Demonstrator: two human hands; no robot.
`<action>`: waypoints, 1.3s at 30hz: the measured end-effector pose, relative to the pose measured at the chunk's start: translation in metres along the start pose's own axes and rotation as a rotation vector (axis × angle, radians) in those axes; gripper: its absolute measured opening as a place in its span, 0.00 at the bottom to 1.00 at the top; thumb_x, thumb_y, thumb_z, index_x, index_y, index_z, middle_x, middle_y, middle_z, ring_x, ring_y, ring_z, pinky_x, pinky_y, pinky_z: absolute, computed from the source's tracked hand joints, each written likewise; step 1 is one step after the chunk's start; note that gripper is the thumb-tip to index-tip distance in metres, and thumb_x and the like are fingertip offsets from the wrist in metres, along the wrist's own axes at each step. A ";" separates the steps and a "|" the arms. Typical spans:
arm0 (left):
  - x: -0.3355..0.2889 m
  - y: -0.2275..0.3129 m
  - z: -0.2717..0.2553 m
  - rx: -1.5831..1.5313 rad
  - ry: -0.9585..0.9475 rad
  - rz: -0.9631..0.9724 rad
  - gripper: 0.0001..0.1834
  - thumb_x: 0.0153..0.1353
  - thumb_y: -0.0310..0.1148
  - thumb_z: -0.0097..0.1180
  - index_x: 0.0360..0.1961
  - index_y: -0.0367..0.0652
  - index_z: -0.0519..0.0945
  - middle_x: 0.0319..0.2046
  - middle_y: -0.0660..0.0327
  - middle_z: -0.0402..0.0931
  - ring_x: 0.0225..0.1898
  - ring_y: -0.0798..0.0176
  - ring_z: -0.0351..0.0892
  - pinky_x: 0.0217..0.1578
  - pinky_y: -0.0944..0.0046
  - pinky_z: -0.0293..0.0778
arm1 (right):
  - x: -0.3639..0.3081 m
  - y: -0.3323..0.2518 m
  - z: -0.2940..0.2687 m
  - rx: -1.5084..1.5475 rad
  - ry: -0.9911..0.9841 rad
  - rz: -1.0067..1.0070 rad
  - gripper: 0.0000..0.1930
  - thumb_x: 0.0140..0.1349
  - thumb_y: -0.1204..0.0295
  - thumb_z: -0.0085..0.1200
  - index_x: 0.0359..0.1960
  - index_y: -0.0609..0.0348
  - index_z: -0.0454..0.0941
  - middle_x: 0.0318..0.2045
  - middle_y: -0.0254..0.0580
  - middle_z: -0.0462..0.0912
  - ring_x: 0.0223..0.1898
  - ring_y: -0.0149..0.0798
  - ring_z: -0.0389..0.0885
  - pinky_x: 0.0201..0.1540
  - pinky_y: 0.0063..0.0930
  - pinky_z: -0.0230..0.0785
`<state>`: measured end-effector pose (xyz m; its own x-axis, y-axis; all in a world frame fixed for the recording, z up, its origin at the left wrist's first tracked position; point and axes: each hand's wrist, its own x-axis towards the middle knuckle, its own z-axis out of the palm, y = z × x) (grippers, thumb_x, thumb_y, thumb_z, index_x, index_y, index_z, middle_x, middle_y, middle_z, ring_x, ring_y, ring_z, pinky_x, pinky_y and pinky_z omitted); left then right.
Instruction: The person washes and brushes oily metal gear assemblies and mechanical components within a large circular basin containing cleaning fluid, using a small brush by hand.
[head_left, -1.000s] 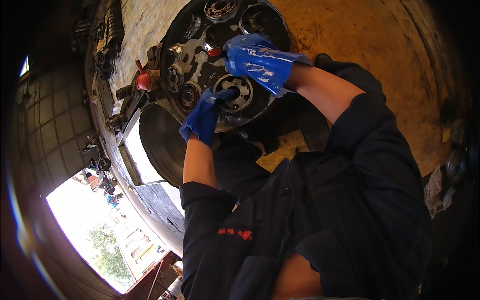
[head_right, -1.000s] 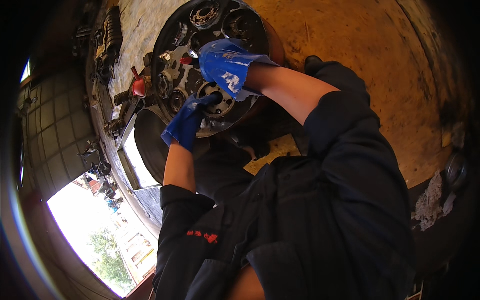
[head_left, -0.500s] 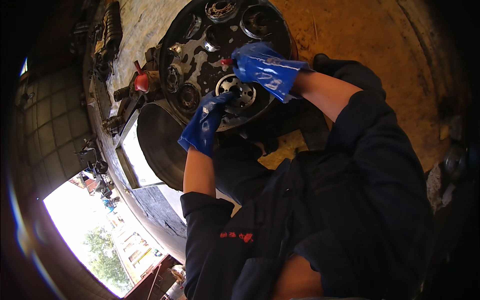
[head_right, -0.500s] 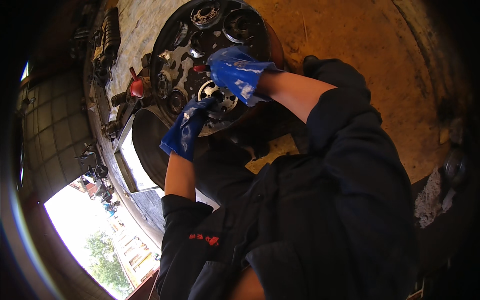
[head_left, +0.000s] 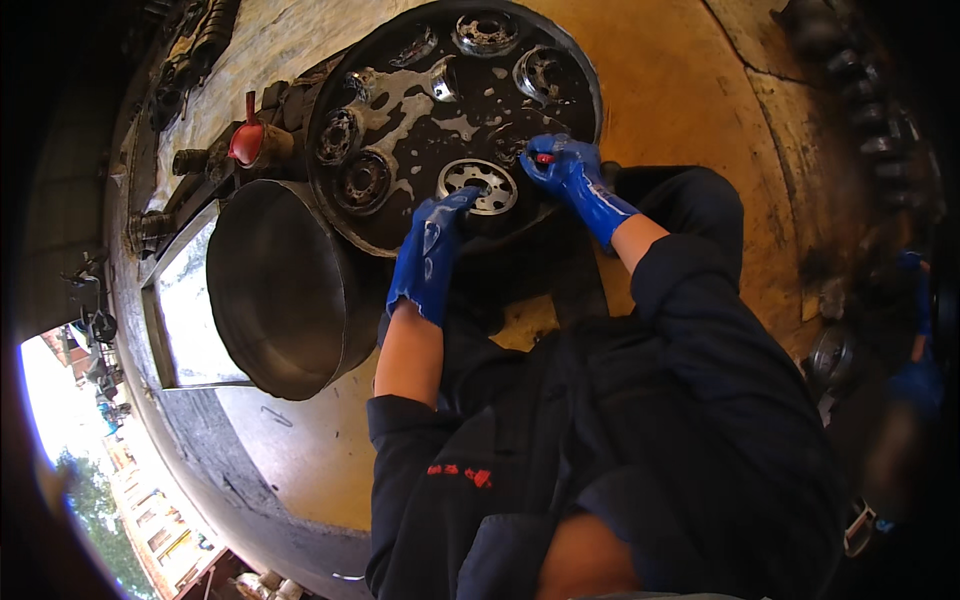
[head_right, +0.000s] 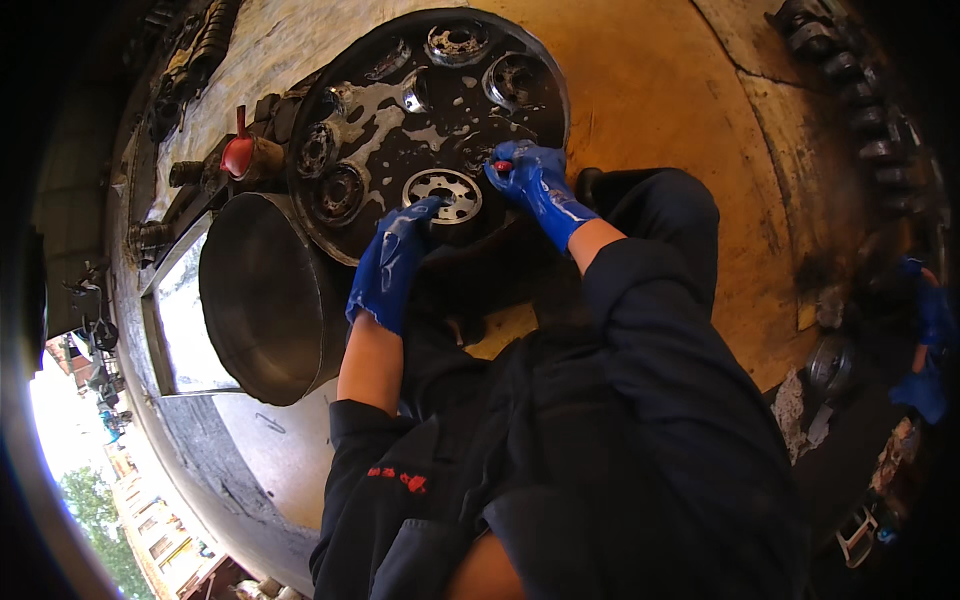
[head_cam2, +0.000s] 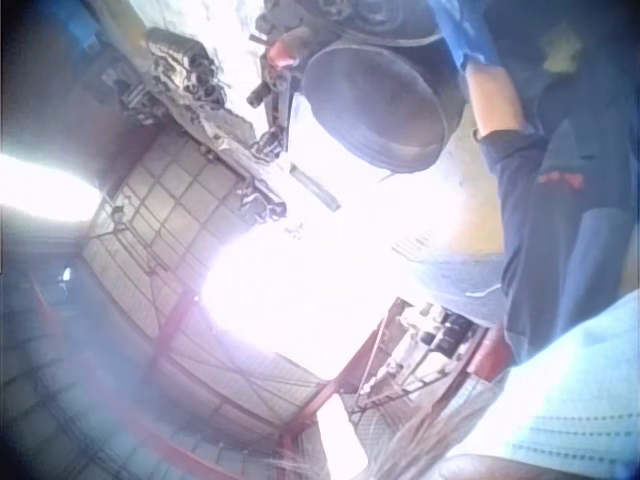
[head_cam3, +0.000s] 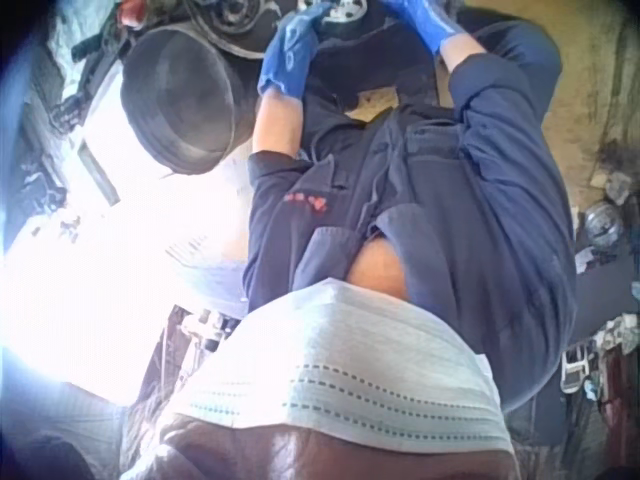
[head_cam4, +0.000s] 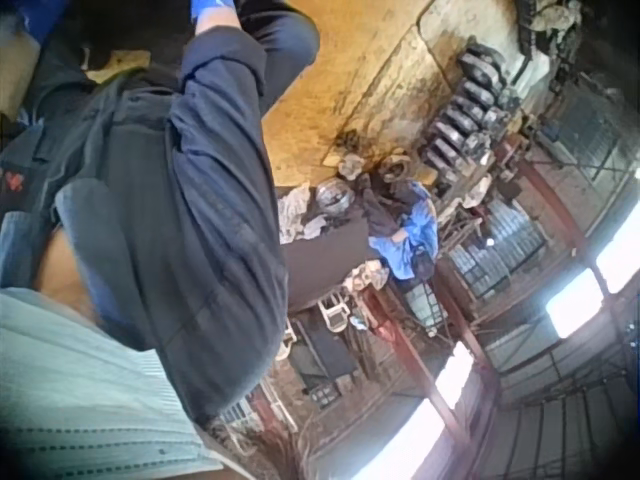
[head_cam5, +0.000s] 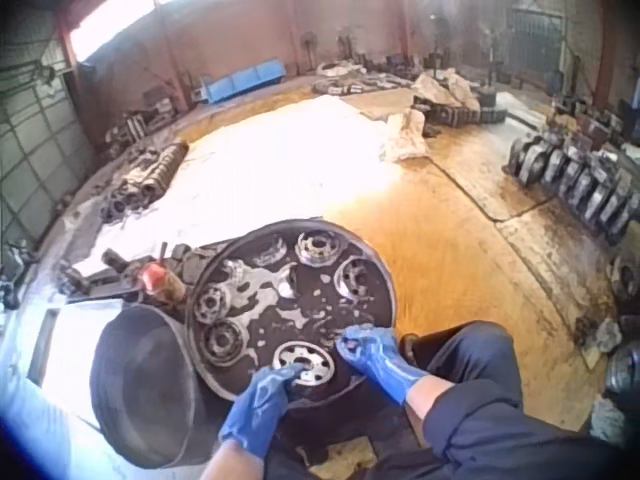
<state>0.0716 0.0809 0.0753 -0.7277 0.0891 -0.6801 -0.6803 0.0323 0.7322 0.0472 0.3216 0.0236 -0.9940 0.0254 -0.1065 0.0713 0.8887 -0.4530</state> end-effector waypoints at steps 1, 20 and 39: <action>0.002 -0.002 0.000 -0.152 -0.009 -0.022 0.18 0.67 0.38 0.62 0.51 0.36 0.85 0.46 0.55 0.85 0.42 0.60 0.83 0.43 0.62 0.80 | 0.003 0.002 0.001 -0.010 -0.046 0.012 0.12 0.66 0.56 0.59 0.44 0.44 0.86 0.40 0.39 0.88 0.43 0.47 0.87 0.48 0.36 0.81; 0.011 -0.009 -0.007 -0.774 -0.091 0.119 0.18 0.64 0.28 0.65 0.55 0.41 0.82 0.41 0.57 0.86 0.33 0.62 0.87 0.33 0.61 0.86 | 0.016 0.039 0.029 0.097 0.076 -0.016 0.14 0.67 0.52 0.56 0.43 0.42 0.88 0.43 0.40 0.89 0.48 0.51 0.86 0.49 0.44 0.79; -0.009 -0.010 -0.046 -0.751 0.011 0.224 0.24 0.67 0.35 0.63 0.62 0.41 0.78 0.52 0.56 0.84 0.49 0.58 0.86 0.42 0.58 0.85 | -0.004 0.003 0.032 0.003 0.172 -0.063 0.16 0.64 0.50 0.60 0.42 0.44 0.88 0.41 0.37 0.90 0.45 0.50 0.87 0.48 0.40 0.80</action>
<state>0.0806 0.0337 0.0724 -0.8528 0.0043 -0.5222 -0.3912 -0.6677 0.6334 0.0544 0.3095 -0.0051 -0.9960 0.0478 0.0752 0.0082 0.8894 -0.4570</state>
